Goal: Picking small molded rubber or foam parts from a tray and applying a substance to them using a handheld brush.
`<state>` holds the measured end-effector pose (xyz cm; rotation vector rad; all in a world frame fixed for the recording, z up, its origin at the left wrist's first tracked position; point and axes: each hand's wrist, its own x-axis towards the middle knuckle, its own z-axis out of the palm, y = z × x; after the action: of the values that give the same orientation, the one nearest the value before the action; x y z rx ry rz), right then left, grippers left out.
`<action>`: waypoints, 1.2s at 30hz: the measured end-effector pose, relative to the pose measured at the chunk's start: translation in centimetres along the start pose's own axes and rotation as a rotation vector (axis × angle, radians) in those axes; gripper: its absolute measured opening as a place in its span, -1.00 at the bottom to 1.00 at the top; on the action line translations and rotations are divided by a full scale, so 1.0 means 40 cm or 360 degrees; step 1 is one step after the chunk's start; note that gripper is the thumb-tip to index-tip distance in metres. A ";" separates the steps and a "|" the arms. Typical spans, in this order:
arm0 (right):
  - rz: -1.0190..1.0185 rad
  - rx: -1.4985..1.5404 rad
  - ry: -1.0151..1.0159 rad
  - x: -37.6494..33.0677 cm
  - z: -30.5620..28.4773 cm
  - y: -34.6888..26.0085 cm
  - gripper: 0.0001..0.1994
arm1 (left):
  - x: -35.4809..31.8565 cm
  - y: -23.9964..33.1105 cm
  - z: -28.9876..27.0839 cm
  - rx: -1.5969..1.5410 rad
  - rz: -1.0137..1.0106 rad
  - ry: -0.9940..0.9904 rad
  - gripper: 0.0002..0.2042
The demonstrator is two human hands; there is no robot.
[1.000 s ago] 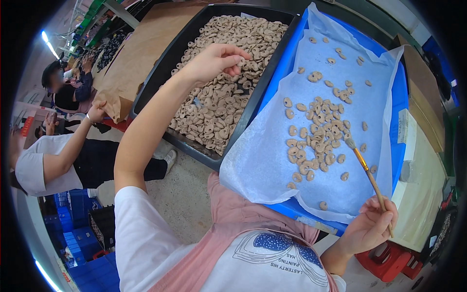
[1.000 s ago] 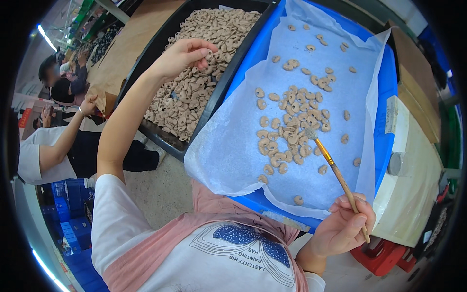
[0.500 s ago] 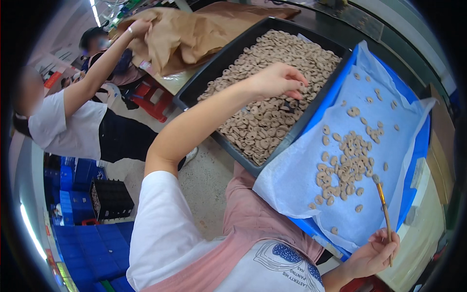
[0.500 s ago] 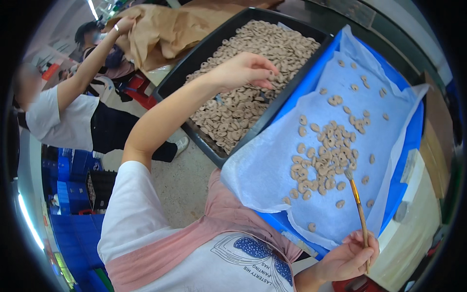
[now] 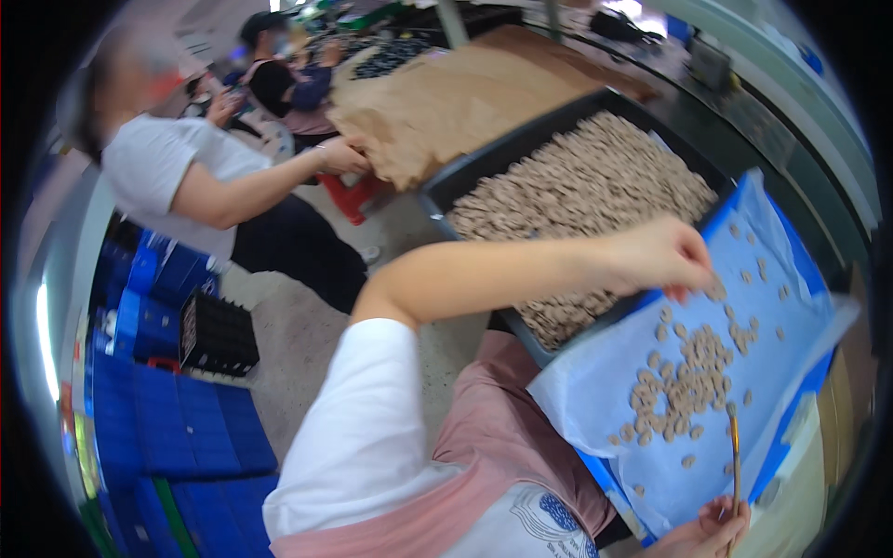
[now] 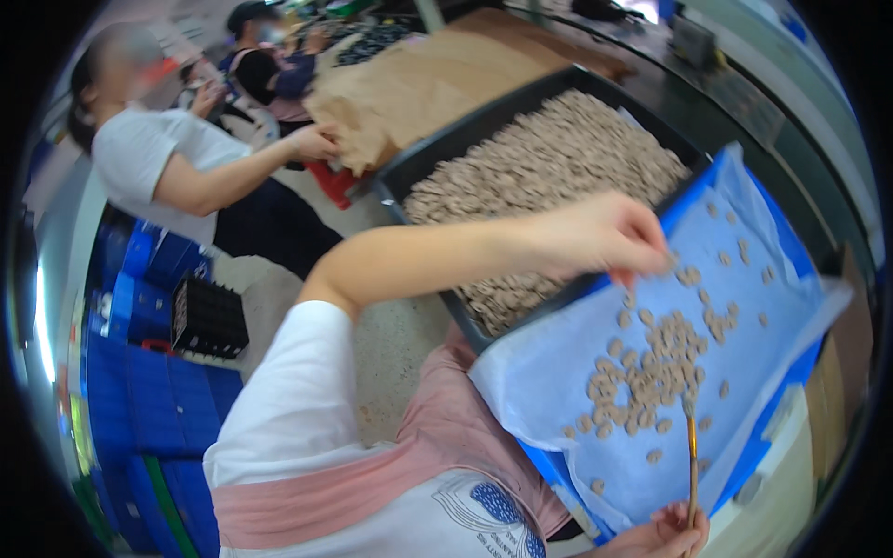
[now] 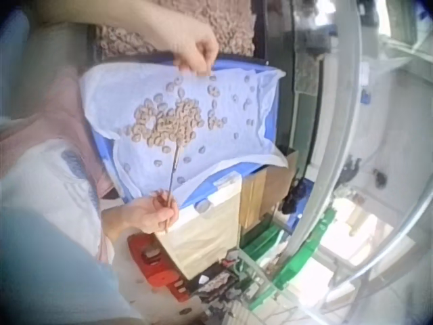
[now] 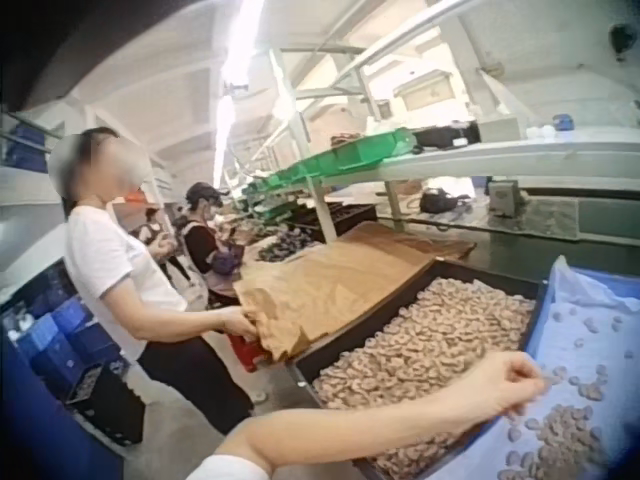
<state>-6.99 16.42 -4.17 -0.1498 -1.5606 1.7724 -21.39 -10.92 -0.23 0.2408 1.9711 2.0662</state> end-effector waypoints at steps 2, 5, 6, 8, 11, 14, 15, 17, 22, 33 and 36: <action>0.0016 0.0033 -0.0016 0.000 0.004 -0.002 -0.72 | -0.008 0.014 0.037 -0.0176 -0.0042 -0.0112 -0.86; -0.0003 0.0035 -0.0044 -0.006 0.001 -0.003 -0.71 | -0.006 0.010 0.059 -0.0325 -0.0140 -0.0252 -0.87; -0.0005 0.0042 -0.0044 -0.009 0.001 -0.003 -0.72 | -0.004 0.007 0.064 -0.0342 -0.0188 -0.0304 -0.87; 0.0001 0.0079 -0.0044 -0.012 0.006 -0.004 -0.72 | 0.001 -0.004 0.071 -0.0363 -0.0236 -0.0385 -0.87; 0.0149 0.0046 -0.0013 -0.009 -0.020 0.000 -0.71 | 0.014 -0.008 0.095 -0.0340 -0.0294 -0.0456 -0.86; 0.0279 0.0135 -0.0010 -0.026 -0.045 0.011 -0.68 | 0.026 -0.039 0.092 -0.0348 -0.0390 -0.0567 -0.78; 0.0194 0.0110 -0.0087 -0.026 -0.044 0.016 -0.69 | 0.023 -0.035 0.091 -0.0285 -0.0425 -0.0561 -0.78; 0.0069 0.0137 -0.0265 -0.014 -0.032 0.021 -0.72 | 0.013 -0.025 0.092 -0.0280 -0.0446 -0.0555 -0.81; -0.0001 0.0163 -0.0454 -0.006 -0.039 0.017 -0.71 | 0.018 -0.003 0.119 -0.0217 -0.0537 -0.0636 -0.83; 0.0009 0.0134 -0.0600 -0.017 -0.028 0.014 -0.71 | -0.001 -0.003 0.115 0.0109 -0.0492 -0.0740 -0.81; 0.0010 0.0109 -0.0611 -0.016 -0.024 0.012 -0.71 | -0.003 -0.002 0.116 0.0171 -0.0462 -0.0756 -0.81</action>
<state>-6.23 16.82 -5.07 0.2329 -1.7589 1.9384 -19.84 -6.54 -0.04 0.3990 1.7074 1.5517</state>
